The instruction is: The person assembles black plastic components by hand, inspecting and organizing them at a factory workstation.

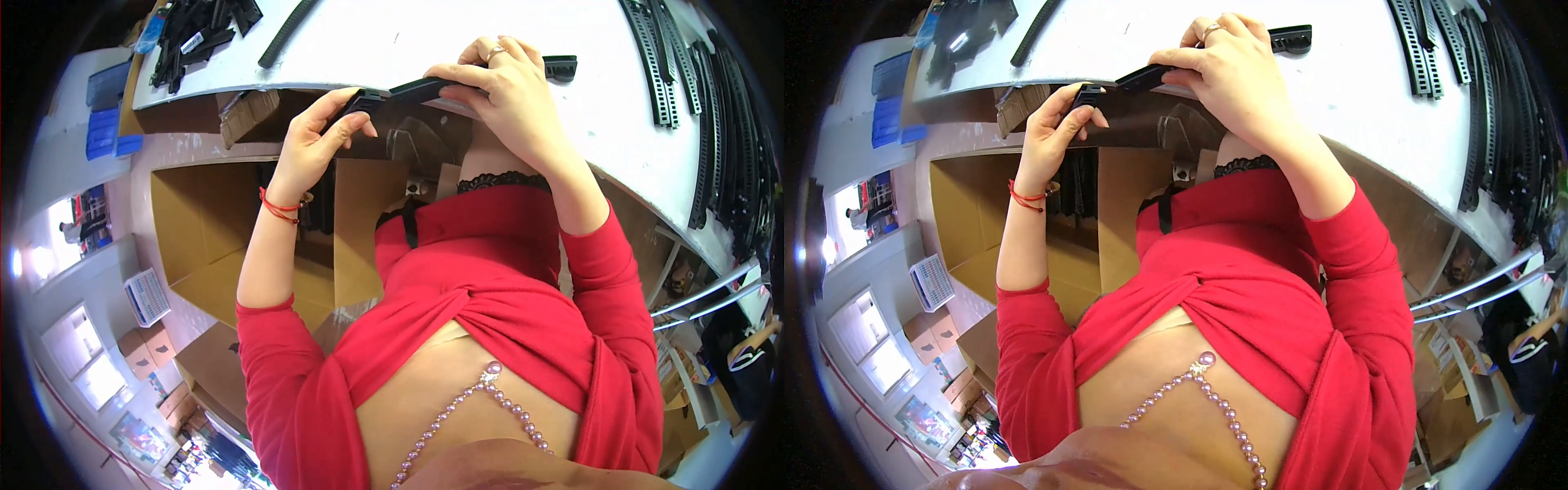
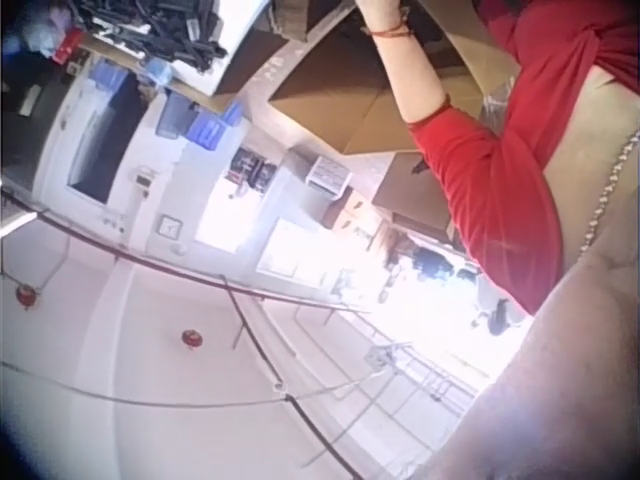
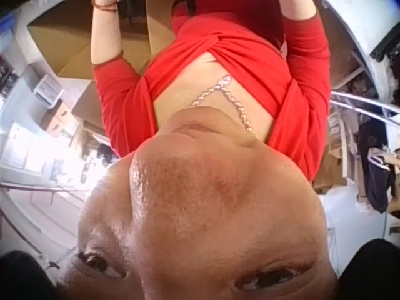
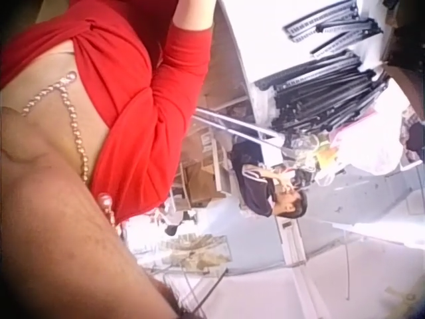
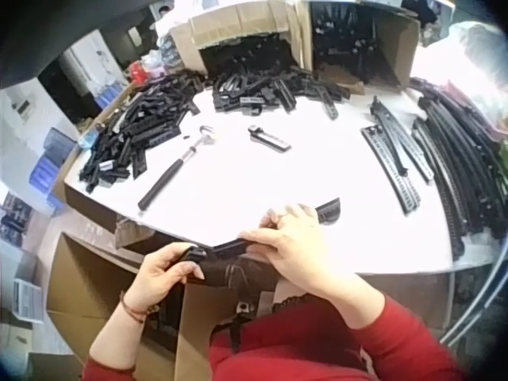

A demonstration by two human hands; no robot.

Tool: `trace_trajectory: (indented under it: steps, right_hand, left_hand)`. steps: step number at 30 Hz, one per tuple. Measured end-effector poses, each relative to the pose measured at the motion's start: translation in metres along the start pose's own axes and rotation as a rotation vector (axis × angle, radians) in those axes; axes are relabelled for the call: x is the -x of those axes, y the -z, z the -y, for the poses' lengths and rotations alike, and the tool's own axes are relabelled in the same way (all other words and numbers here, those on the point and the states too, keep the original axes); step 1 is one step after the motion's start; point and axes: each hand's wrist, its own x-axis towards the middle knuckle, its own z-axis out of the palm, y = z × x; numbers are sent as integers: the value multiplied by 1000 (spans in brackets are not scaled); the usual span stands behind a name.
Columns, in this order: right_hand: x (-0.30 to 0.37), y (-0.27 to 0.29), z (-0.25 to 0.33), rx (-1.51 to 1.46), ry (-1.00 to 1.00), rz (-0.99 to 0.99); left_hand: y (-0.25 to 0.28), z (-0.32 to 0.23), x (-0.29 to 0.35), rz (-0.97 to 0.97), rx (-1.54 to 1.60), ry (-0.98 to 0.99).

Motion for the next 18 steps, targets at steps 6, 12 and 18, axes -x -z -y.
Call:
trace_trajectory:
  steps: [6, 12, 18]
  right_hand:
    - [-1, 1, -1, -86, 11, 60]
    - [-2, 0, -1, -108, -22, 72]
    - [-2, 0, 2, -93, -33, 85]
  left_hand:
    - [-2, -7, -1, -50, -293, 6]
    - [-4, -16, -5, -21, -550, -41]
    - [-5, -17, -9, 48, -774, -228]
